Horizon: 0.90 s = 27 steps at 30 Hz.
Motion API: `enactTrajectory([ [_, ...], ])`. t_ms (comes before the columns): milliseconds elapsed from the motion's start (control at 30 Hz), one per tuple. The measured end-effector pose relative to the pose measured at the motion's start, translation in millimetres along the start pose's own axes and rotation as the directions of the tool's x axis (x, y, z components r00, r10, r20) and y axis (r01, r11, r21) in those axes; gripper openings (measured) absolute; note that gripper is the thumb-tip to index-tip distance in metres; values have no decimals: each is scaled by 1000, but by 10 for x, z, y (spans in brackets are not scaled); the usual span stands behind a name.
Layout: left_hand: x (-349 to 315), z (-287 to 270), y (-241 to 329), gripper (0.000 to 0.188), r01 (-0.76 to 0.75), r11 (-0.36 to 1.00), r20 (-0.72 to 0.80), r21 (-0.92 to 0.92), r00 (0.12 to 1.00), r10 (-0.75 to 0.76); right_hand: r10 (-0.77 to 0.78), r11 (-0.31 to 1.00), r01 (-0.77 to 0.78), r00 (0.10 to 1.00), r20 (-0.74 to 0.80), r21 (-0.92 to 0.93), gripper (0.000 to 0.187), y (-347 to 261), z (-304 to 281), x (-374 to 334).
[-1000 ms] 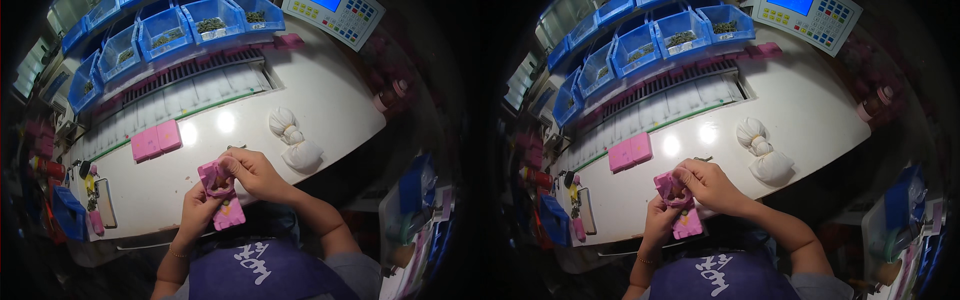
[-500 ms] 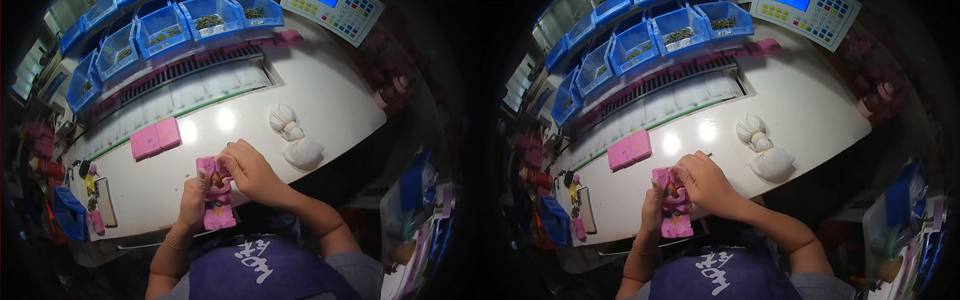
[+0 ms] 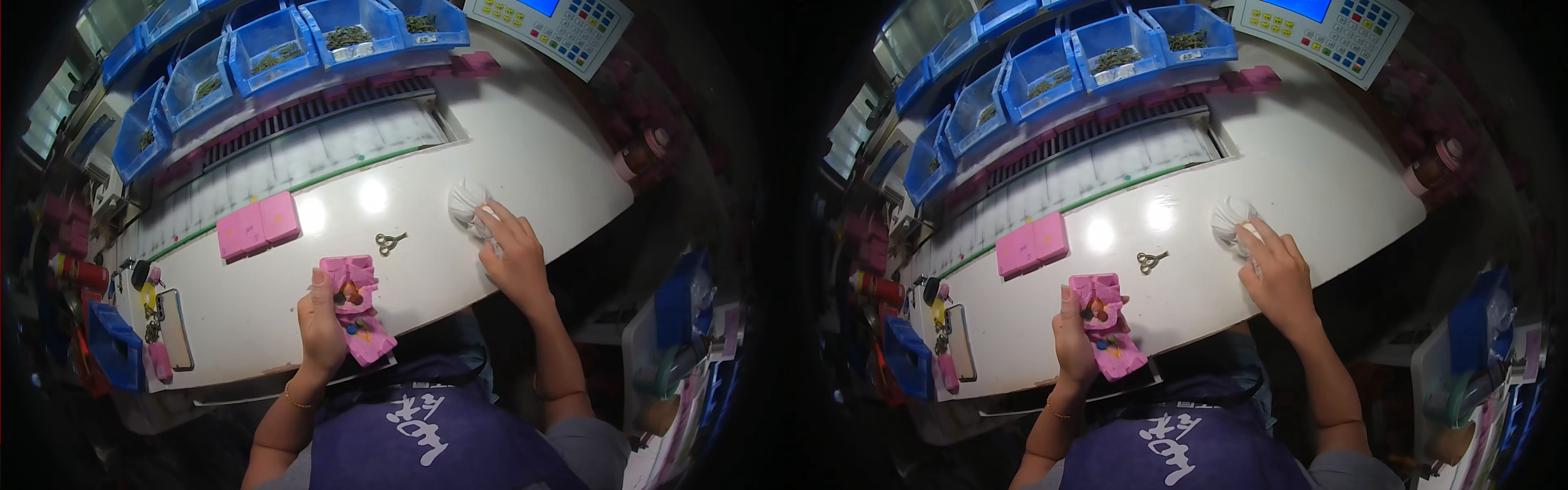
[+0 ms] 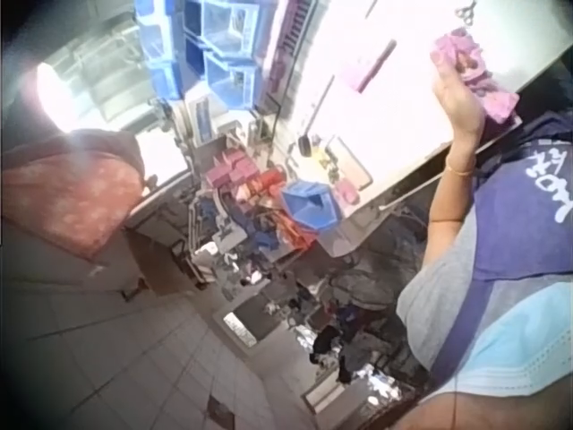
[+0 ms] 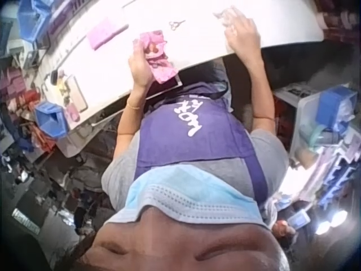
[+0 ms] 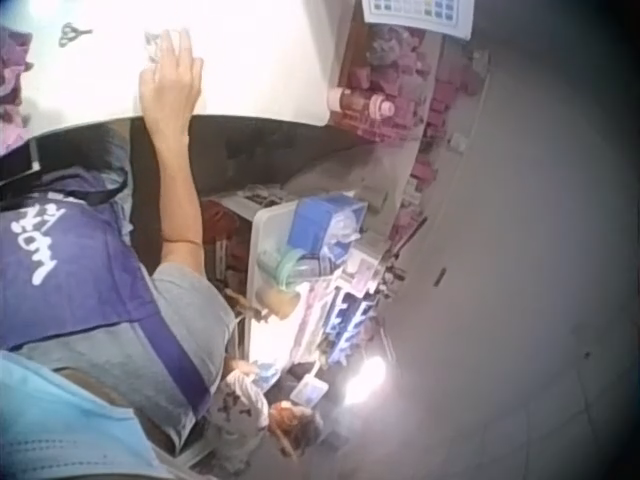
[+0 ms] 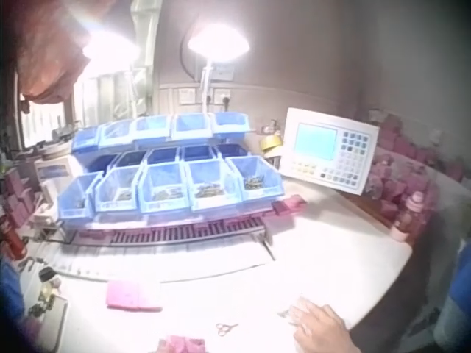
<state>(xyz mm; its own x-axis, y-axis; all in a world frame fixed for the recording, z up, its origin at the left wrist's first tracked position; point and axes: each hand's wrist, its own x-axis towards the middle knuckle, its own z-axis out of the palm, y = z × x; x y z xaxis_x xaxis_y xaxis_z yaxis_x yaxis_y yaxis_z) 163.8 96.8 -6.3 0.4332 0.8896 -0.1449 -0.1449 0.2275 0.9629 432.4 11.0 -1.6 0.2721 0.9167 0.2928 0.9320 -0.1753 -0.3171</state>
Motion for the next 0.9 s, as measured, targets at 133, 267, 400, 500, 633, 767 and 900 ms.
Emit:
enactTrajectory([
  [133, 32, -106, -159, 62, -145, 975, -24, 171, 988, 151, -337, 879, 442, 841, -423, 178, 47, -479, -198, -27],
  [267, -23, 88, 239, 60, 97, 994, -60, -58, 993, -101, -615, 737, 624, 778, -127, 259, 42, -934, 1, -182],
  [400, -60, -24, 57, 63, 14, 997, -120, 76, 993, -5, -662, 651, 675, 728, -177, 347, 37, -769, -57, -15],
  [500, -54, 14, 128, 62, -68, 998, -87, -3, 994, 68, -535, 694, 649, 755, -379, 312, 52, -779, -70, -3],
  [633, -60, 42, 83, 59, -98, 987, -118, 130, 987, 113, -568, 638, 417, 822, 31, 647, 64, -843, 40, -420],
  [767, -59, 0, -43, 58, -256, 938, -95, 232, 954, 284, -580, 621, 297, 797, 171, 725, 65, -837, 96, -451],
  [900, -9, -10, 25, 62, -104, 994, -117, 32, 987, 107, -481, 620, 232, 867, 130, 749, 60, -589, -133, -274],
])
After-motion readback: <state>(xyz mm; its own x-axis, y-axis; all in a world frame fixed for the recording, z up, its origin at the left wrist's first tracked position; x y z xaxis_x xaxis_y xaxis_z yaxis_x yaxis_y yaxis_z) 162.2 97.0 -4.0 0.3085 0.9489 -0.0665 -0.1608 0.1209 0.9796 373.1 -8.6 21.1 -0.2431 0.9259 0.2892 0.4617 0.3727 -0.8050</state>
